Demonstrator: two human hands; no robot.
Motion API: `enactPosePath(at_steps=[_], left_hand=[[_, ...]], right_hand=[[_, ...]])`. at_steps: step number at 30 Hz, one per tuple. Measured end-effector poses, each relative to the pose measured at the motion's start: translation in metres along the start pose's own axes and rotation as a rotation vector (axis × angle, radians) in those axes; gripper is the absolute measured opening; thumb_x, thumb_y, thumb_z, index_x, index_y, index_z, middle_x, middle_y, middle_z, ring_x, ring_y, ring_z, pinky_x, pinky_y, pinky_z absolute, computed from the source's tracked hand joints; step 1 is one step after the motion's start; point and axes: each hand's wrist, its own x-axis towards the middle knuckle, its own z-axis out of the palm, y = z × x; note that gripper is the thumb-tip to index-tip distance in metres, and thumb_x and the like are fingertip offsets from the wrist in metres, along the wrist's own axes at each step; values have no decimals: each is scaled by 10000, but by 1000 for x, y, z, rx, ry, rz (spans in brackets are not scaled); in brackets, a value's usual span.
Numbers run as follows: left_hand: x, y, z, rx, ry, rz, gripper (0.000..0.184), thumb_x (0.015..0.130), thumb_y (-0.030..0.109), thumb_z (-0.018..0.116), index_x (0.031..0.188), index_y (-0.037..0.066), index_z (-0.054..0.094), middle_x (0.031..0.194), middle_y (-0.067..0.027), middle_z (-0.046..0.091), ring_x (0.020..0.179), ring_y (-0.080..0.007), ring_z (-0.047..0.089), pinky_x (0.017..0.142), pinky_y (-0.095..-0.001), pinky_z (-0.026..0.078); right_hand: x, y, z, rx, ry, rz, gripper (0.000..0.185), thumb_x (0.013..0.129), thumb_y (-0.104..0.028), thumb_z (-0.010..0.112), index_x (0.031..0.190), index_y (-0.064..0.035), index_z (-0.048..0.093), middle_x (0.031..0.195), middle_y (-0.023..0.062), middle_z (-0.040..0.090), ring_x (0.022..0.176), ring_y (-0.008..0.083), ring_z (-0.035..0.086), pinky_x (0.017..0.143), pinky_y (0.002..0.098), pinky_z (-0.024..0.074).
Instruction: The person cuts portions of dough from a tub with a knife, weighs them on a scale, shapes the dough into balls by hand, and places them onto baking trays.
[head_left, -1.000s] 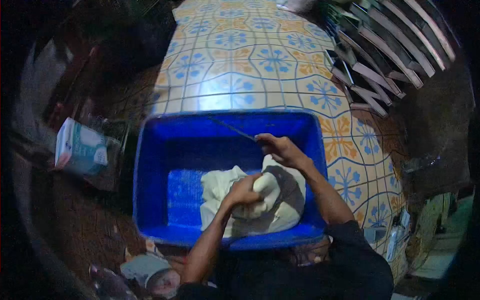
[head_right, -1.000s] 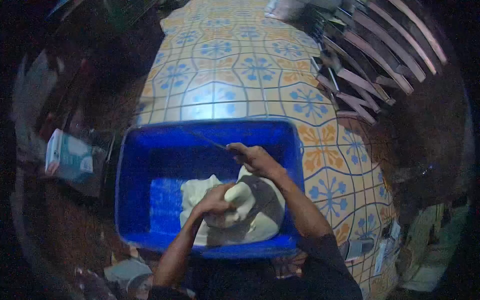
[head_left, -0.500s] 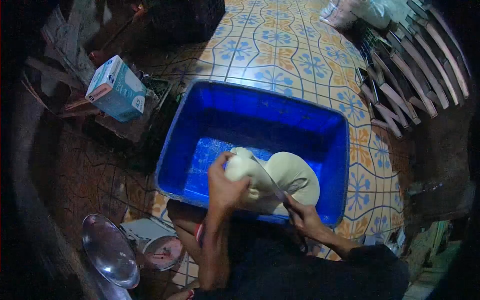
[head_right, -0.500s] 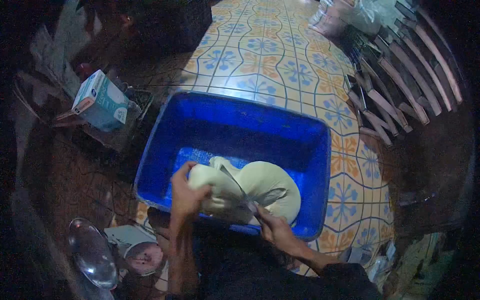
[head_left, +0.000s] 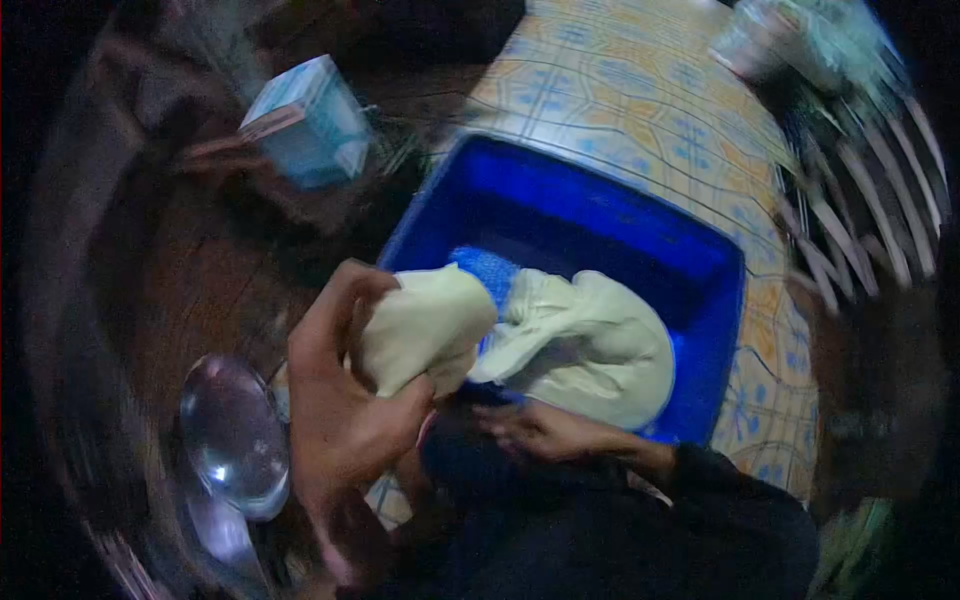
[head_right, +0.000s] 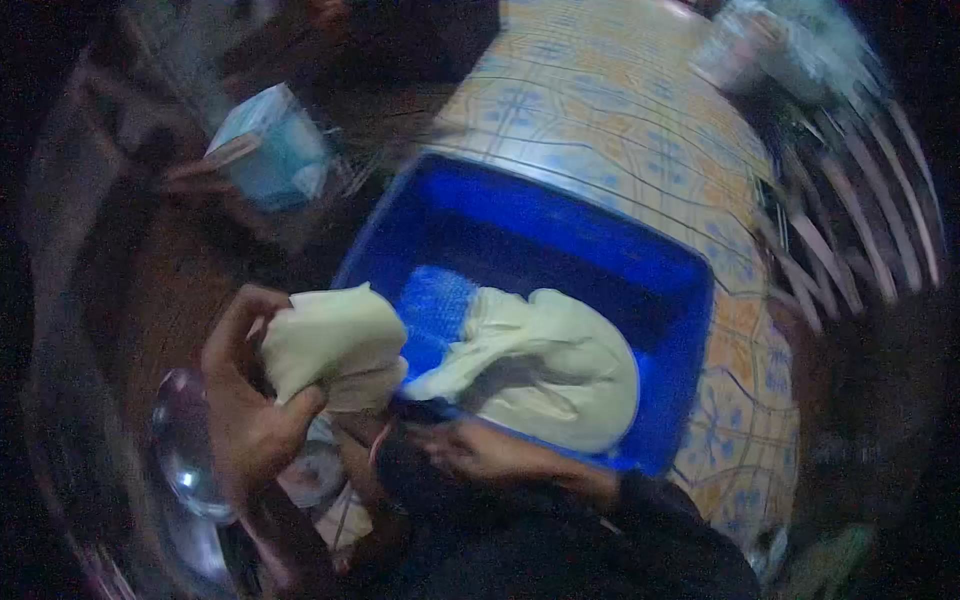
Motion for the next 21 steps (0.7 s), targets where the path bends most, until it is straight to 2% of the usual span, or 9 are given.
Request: enactPosePath(at_steps=[2, 4, 5, 7, 9, 12, 15, 18, 21], left_hand=[[-10, 9, -40, 96, 101, -86, 527, 501, -58, 564, 1016, 35, 498, 894, -67, 562, 926, -179, 562, 854, -290, 433], [-28, 18, -83, 419, 99, 220, 511, 522, -59, 579, 1019, 35, 505, 895, -81, 582, 920, -183, 573, 849, -274, 432], [-38, 18, -104, 453, 180, 167, 511, 522, -59, 579, 1019, 35, 505, 895, -81, 582, 920, -183, 573, 849, -274, 432], [-58, 21, -134, 696, 205, 208, 475, 530, -39, 614, 990, 23, 514, 896, -103, 597, 903, -176, 579, 843, -261, 434], [-69, 9, -165, 794, 236, 141, 463, 532, -29, 630, 980, 15, 519, 894, -111, 596, 904, -170, 583, 835, -262, 441], [-84, -27, -201, 750, 269, 3, 409, 602, 139, 729, 961, 15, 579, 896, -187, 638, 798, -301, 659, 673, -347, 507], [-107, -95, -230, 893, 393, 20, 510, 562, 58, 716, 1047, 11, 568, 935, -139, 612, 910, -191, 606, 787, -316, 481], [-135, -142, -239, 892, 499, -207, 720, 544, 335, 804, 1177, 94, 561, 1078, -114, 580, 1124, -321, 521, 1015, -684, 140], [-154, -160, -223, 831, 548, -328, 827, 482, 420, 840, 1191, 111, 548, 1200, -148, 493, 1187, -357, 452, 1022, -682, 157]], right_hand=[[-11, 18, 26, -32, -918, -5, 411, 993, -267, 397, 1276, 15, 490, 764, 91, 607, 664, 136, 529, 595, 325, 441], [-16, 32, 46, 42, -1014, -125, 424, 975, -246, 443, 1317, 5, 455, 759, 89, 590, 680, 131, 529, 618, 323, 449], [-2, 31, 39, 26, -1115, -121, 424, 975, -246, 443, 1317, 5, 455, 759, 89, 590, 680, 131, 529, 618, 323, 449], [16, 25, 34, -352, -333, -152, 416, 933, -132, 485, 1330, -12, 454, 754, 59, 567, 659, 109, 508, 615, 295, 446], [43, -3, 32, -402, -102, 64, 451, 875, -16, 481, 1325, -27, 472, 758, 21, 541, 636, 85, 471, 602, 260, 430], [70, 8, 24, -424, -31, -30, 484, 852, 28, 447, 1332, -32, 468, 795, -4, 553, 640, 70, 455, 594, 232, 412], [91, 22, 34, -419, 84, -138, 467, 884, -12, 467, 1350, -17, 437, 808, -14, 553, 644, 62, 443, 593, 224, 407], [101, 34, 50, -318, 132, -200, 450, 911, -58, 490, 1354, -15, 427, 812, -21, 556, 643, 48, 433, 592, 213, 403], [99, 31, 64, -264, 130, -102, 416, 923, -49, 461, 1336, -5, 442, 876, 38, 606, 640, 65, 470, 588, 242, 435]])
